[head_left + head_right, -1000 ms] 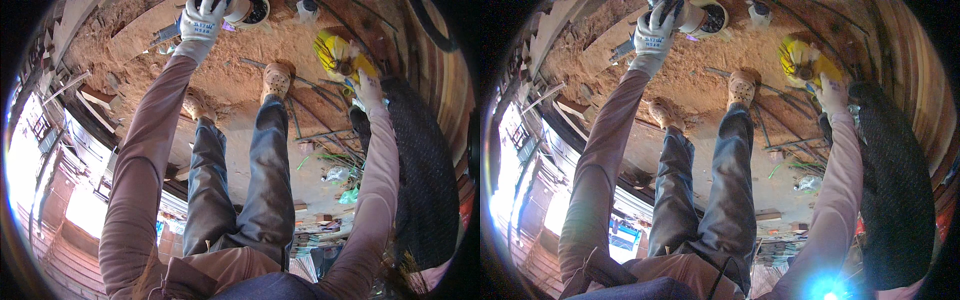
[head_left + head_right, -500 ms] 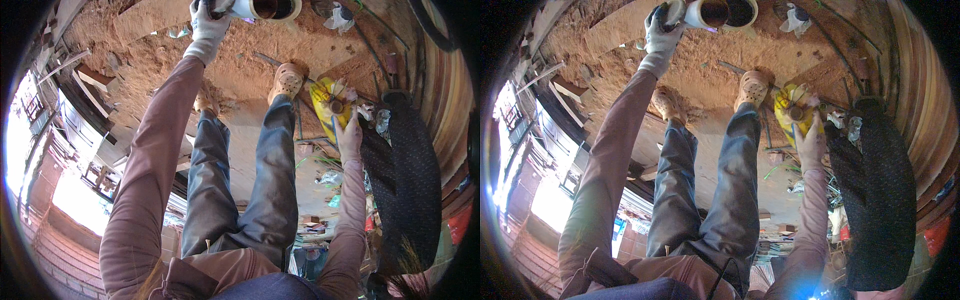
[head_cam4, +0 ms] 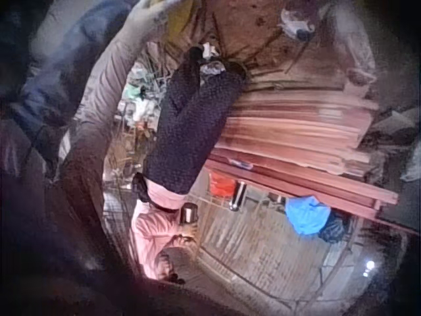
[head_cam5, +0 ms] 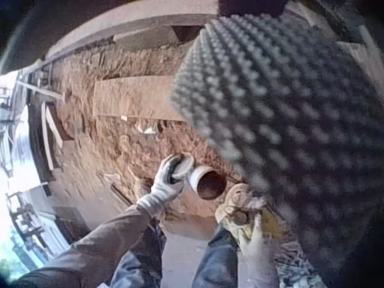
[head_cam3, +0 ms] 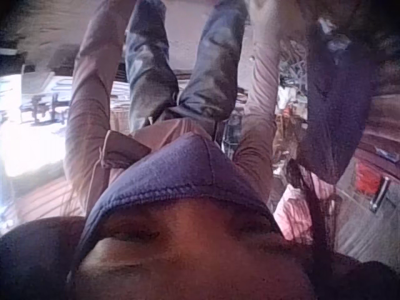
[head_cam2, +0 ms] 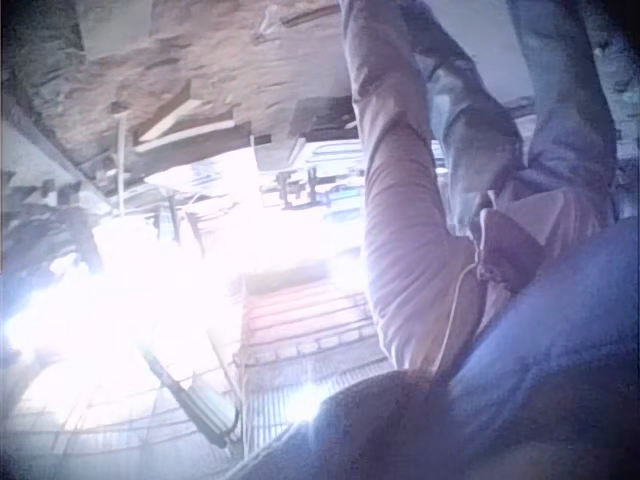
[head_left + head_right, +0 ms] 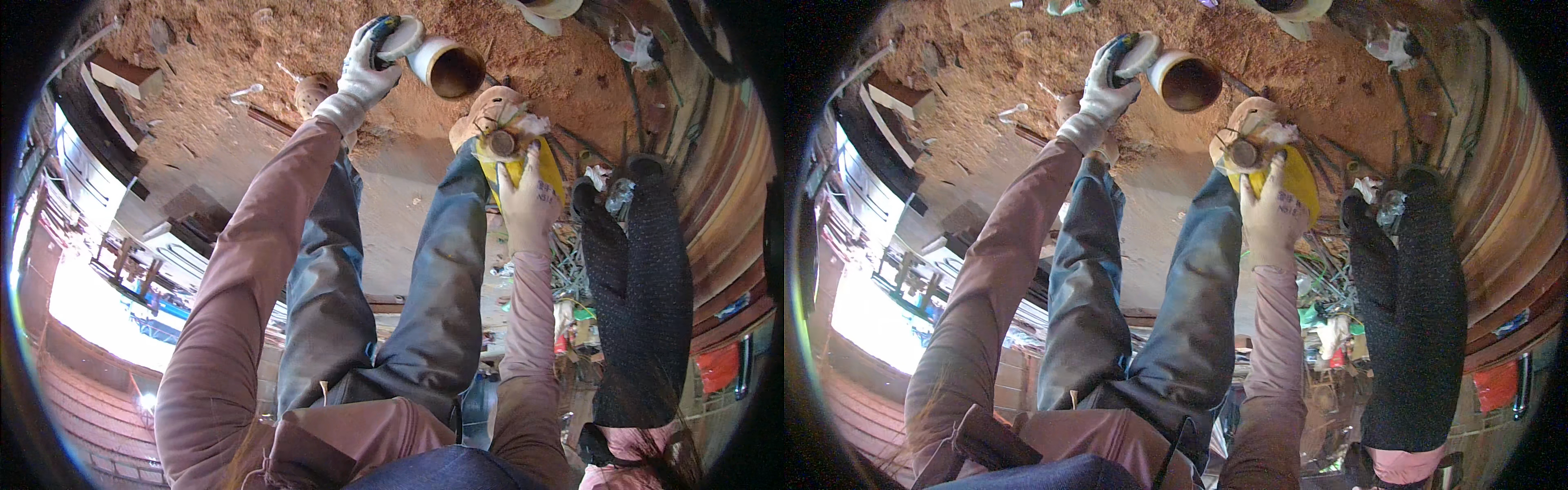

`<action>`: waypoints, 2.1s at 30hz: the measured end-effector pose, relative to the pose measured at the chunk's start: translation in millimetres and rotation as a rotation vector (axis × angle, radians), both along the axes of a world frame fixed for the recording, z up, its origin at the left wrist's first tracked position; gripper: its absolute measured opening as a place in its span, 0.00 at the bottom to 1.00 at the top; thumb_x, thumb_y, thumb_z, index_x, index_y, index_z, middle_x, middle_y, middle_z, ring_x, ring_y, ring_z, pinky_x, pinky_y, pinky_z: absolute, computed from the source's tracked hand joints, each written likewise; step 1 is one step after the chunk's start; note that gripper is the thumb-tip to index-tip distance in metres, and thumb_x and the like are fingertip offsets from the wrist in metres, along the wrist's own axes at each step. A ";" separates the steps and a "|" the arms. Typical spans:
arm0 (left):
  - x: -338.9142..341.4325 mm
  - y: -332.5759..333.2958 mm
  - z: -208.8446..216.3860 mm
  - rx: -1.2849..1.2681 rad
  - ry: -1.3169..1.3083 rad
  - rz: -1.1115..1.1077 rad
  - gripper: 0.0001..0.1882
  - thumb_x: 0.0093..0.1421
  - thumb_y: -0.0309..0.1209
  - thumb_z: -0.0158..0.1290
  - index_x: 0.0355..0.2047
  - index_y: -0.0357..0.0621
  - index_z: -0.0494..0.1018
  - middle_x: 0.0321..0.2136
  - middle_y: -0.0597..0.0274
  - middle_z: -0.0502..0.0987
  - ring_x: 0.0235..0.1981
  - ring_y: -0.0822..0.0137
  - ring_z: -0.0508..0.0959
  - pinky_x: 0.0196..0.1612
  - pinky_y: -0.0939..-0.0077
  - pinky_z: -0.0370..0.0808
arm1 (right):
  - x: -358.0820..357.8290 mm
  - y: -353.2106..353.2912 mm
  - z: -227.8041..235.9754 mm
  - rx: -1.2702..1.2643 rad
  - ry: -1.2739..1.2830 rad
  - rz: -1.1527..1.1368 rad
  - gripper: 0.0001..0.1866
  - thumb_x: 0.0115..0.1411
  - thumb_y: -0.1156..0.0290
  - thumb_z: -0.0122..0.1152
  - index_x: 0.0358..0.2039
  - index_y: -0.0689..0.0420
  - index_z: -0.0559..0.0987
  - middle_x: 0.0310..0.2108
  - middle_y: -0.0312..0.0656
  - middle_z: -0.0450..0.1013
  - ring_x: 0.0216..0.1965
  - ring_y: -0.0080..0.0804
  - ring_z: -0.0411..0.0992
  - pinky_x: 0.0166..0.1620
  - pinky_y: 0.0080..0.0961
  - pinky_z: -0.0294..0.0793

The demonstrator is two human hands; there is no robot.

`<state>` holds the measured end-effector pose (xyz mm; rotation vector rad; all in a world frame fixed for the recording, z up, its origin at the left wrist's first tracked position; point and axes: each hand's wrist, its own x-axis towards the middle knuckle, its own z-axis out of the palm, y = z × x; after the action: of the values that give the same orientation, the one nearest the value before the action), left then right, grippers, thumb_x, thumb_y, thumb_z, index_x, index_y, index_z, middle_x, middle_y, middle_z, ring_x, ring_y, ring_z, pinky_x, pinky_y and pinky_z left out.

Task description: The person prepares a spray gun by pouring liquid into its container, then sprays a reddish-brown finish onto a wooden door laid flat on supports. The person moves the spray gun in steady passes across the door surface to apply the finish.

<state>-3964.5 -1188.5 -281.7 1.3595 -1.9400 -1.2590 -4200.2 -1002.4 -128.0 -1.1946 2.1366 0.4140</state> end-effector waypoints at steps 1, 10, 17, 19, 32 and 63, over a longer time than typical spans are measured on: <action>-2.1 1.6 1.0 0.000 0.018 -0.009 0.34 0.43 0.23 0.58 0.55 0.45 0.70 0.55 0.50 0.69 0.58 0.50 0.70 0.60 0.64 0.69 | 3.7 -9.8 1.7 0.028 0.026 0.030 0.36 0.59 0.47 0.57 0.61 0.58 0.66 0.23 0.52 0.77 0.25 0.51 0.77 0.30 0.47 0.74; 17.7 22.2 -12.4 0.057 0.028 -0.024 0.35 0.44 0.20 0.55 0.57 0.44 0.68 0.56 0.49 0.68 0.61 0.49 0.67 0.63 0.63 0.65 | 36.0 -53.8 -16.6 0.212 0.061 0.057 0.37 0.61 0.45 0.54 0.63 0.58 0.64 0.30 0.56 0.78 0.32 0.52 0.79 0.35 0.47 0.75; 26.6 18.7 -30.6 0.013 0.050 -0.051 0.35 0.44 0.20 0.56 0.57 0.45 0.68 0.57 0.49 0.67 0.61 0.48 0.66 0.64 0.62 0.65 | 58.3 -70.2 -34.4 0.257 0.052 0.070 0.37 0.61 0.46 0.52 0.63 0.60 0.64 0.32 0.56 0.79 0.33 0.50 0.79 0.34 0.47 0.76; 29.4 16.4 -35.7 -0.003 0.023 -0.084 0.36 0.44 0.20 0.56 0.58 0.45 0.68 0.58 0.48 0.67 0.61 0.48 0.66 0.64 0.62 0.65 | 65.3 -74.4 -39.0 0.258 0.054 0.074 0.36 0.61 0.47 0.52 0.62 0.60 0.64 0.32 0.55 0.79 0.33 0.50 0.79 0.34 0.47 0.76; 35.5 9.9 -70.5 0.065 -0.039 -0.070 0.35 0.45 0.21 0.56 0.57 0.46 0.68 0.57 0.50 0.68 0.60 0.50 0.68 0.63 0.64 0.66 | 92.9 -93.4 -66.0 0.180 0.082 0.116 0.33 0.58 0.55 0.55 0.57 0.65 0.68 0.29 0.52 0.79 0.30 0.47 0.79 0.33 0.44 0.77; 33.8 6.2 -87.8 0.125 -0.036 -0.080 0.35 0.44 0.21 0.57 0.57 0.44 0.69 0.56 0.53 0.70 0.60 0.53 0.69 0.63 0.67 0.67 | 97.6 -102.2 -74.1 0.260 0.056 0.022 0.32 0.59 0.53 0.52 0.58 0.63 0.67 0.33 0.55 0.79 0.34 0.51 0.79 0.38 0.47 0.76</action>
<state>-3930.7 -1182.2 -369.6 1.3849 -1.9872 -1.4247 -4102.6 -1104.7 -202.1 -1.0692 2.0433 0.7181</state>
